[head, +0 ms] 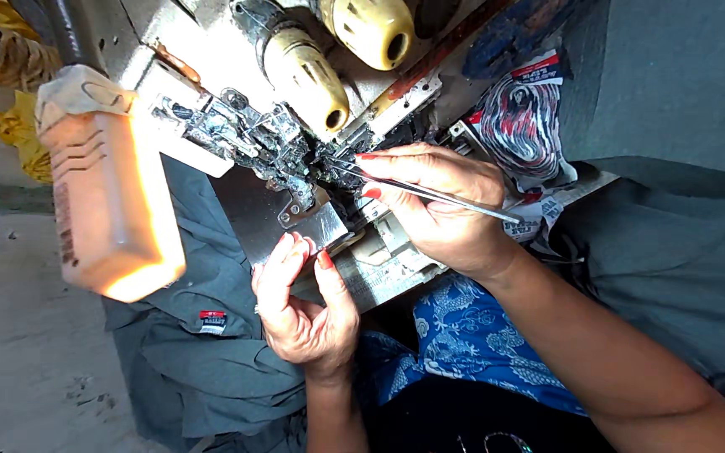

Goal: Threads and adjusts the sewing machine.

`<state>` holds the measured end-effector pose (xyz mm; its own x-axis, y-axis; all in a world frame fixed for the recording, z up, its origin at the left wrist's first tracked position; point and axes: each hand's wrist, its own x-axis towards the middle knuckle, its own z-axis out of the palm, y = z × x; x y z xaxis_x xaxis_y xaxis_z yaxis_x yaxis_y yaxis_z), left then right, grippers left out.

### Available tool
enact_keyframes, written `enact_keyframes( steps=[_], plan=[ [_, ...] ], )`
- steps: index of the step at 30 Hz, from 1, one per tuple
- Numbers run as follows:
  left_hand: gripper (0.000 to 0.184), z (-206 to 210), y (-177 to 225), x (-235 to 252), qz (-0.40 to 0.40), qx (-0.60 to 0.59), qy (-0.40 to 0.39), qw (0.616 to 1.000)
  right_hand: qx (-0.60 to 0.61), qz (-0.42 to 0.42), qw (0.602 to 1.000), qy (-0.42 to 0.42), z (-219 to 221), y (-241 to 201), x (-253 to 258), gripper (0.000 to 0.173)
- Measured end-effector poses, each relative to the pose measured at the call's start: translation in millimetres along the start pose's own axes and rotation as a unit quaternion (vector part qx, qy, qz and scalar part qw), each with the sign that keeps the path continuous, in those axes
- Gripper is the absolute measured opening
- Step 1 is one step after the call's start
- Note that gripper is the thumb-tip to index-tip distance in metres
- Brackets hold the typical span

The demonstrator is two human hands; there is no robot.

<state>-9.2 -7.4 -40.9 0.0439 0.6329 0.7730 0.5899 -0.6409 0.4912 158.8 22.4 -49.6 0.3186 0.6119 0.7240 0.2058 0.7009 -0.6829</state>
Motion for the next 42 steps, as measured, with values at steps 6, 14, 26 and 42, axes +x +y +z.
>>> enact_keyframes(
  steps=[6,14,26,42],
  plan=[
    [0.019,-0.4,0.2,-0.3,0.000,-0.002,-0.004,1.000,-0.012,0.003,1.000,-0.003,0.3,-0.5,1.0,0.013],
    [0.019,0.0,0.2,-0.2,0.000,-0.006,-0.004,1.000,0.003,-0.003,1.000,-0.010,0.6,0.9,1.9,0.012],
    [0.019,-0.8,-0.4,-0.3,0.002,0.001,-0.003,1.000,0.029,-0.024,0.999,-0.026,-3.2,0.4,-0.7,0.013],
    [0.018,-5.6,7.8,7.1,-0.028,-0.013,-0.026,0.999,0.073,0.046,0.996,0.000,-8.1,-10.0,1.0,0.013]
  ],
)
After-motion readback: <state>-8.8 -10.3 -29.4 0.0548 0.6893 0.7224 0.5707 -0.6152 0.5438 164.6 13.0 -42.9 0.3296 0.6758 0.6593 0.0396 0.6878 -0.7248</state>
